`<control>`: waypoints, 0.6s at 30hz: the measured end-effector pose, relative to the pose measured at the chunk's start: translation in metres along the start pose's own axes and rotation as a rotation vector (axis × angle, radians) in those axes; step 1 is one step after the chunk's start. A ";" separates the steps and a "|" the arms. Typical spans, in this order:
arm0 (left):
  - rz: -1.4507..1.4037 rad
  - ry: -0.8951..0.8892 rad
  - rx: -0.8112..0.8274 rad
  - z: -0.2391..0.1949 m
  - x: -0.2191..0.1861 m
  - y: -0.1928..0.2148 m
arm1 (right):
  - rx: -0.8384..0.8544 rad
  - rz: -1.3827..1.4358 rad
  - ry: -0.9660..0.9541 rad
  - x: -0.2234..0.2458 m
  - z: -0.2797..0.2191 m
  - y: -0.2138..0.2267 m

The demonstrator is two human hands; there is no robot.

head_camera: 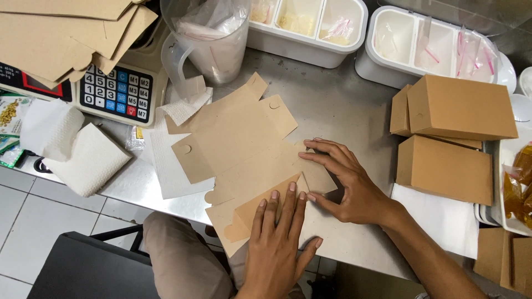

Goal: The person folds a flat cardboard box blank on a stainless steel counter, creasing the flaps and tucking tabs to form a closed box. The person handles the cardboard by hand without tools, completing one box and placing it aside.

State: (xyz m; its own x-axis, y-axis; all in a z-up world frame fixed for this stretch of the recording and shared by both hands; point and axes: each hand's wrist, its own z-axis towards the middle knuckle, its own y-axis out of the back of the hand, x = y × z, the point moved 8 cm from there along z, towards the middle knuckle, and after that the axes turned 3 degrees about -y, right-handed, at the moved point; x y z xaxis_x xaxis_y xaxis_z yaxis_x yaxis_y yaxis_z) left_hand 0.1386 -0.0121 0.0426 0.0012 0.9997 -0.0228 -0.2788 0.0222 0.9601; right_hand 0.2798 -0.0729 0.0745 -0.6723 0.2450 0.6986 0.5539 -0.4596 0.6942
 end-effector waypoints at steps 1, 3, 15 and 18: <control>0.000 0.000 -0.001 0.000 0.000 0.000 | 0.000 -0.001 0.000 0.000 0.000 0.001; 0.002 0.001 -0.005 0.000 0.000 -0.001 | 0.030 0.002 -0.073 -0.005 0.001 0.000; -0.017 -0.003 -0.004 0.000 -0.001 -0.003 | -0.040 -0.027 -0.115 -0.012 0.004 -0.001; -0.004 -0.007 -0.008 0.000 -0.001 -0.001 | -0.063 -0.029 -0.143 -0.012 0.005 -0.002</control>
State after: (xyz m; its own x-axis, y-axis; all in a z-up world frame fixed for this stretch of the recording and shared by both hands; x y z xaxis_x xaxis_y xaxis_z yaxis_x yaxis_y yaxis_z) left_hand 0.1386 -0.0134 0.0414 0.0088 0.9997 -0.0249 -0.2862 0.0264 0.9578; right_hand 0.2893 -0.0710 0.0658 -0.6084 0.3763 0.6988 0.4998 -0.5023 0.7056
